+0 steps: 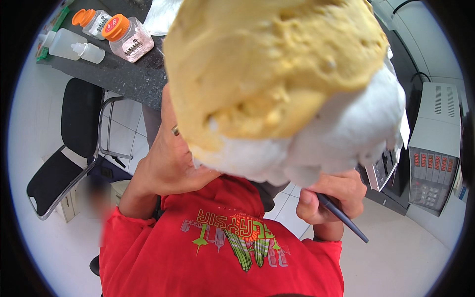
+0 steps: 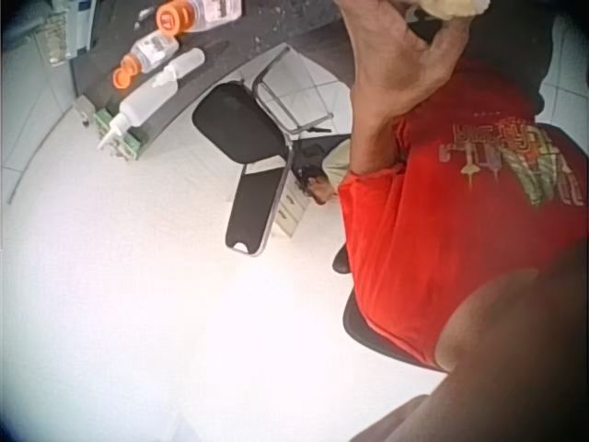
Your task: The person applies a white paste to a dental model using a brush, picking up small amounts of the material from a surface and carefully brushing it onto the teeth of the yellow cast.
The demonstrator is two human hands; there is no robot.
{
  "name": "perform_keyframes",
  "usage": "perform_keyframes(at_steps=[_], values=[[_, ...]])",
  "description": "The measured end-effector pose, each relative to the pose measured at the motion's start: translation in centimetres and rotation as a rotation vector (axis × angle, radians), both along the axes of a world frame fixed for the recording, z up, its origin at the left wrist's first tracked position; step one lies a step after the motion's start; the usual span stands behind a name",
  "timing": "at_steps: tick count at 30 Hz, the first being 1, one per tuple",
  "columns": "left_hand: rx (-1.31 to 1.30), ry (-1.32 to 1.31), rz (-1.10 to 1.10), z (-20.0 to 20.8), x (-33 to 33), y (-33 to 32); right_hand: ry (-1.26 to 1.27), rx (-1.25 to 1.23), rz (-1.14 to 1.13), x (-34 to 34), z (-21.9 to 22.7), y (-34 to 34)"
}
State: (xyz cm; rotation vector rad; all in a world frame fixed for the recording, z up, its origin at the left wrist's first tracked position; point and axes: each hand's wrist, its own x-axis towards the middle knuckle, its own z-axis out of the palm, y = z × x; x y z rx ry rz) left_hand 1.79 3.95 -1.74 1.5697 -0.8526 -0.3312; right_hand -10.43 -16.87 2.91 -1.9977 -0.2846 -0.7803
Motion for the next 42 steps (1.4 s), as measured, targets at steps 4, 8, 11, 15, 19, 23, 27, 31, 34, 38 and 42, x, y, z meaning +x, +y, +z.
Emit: perform_keyframes(at_steps=[4,8,11,15,19,23,27,31,34,38,42], values=[[0.001,0.002,0.003,0.1,0.0,-0.1,0.027,0.009,0.013,-0.2,0.1,-0.1],[0.004,0.001,0.004,0.0,0.0,0.0,0.010,-0.003,0.010,-0.1,0.0,-0.1],[0.008,-0.002,0.000,0.0,-0.1,0.2,0.029,0.000,0.015,-0.1,-0.1,0.1],[0.030,-0.016,-0.025,0.4,-0.5,0.5,-0.033,0.077,-0.008,-0.7,0.0,-0.5],[0.051,-0.010,-0.015,2.8,-0.7,-1.3,-0.018,0.257,-0.184,-3.0,0.5,-2.0],[-0.054,0.016,-0.055,2.5,-0.3,-1.8,0.103,0.339,-0.381,-5.8,0.3,-3.3],[-0.244,0.122,0.025,2.2,-1.3,-2.9,0.220,0.442,-0.412,-7.8,-0.7,-3.4],[-0.244,0.084,0.021,2.3,-1.1,-3.1,0.286,0.371,-0.429,-8.2,-1.2,-3.6],[-0.241,0.060,-0.013,2.0,-0.8,-2.8,0.281,0.345,-0.453,-8.0,-1.2,-3.4],[-0.237,0.059,-0.007,2.0,-0.8,-2.8,0.283,0.300,-0.458,-7.7,-1.3,-3.5],[-0.213,0.049,0.011,2.3,-1.0,-2.8,0.308,0.268,-0.468,-7.5,-1.3,-3.4]])
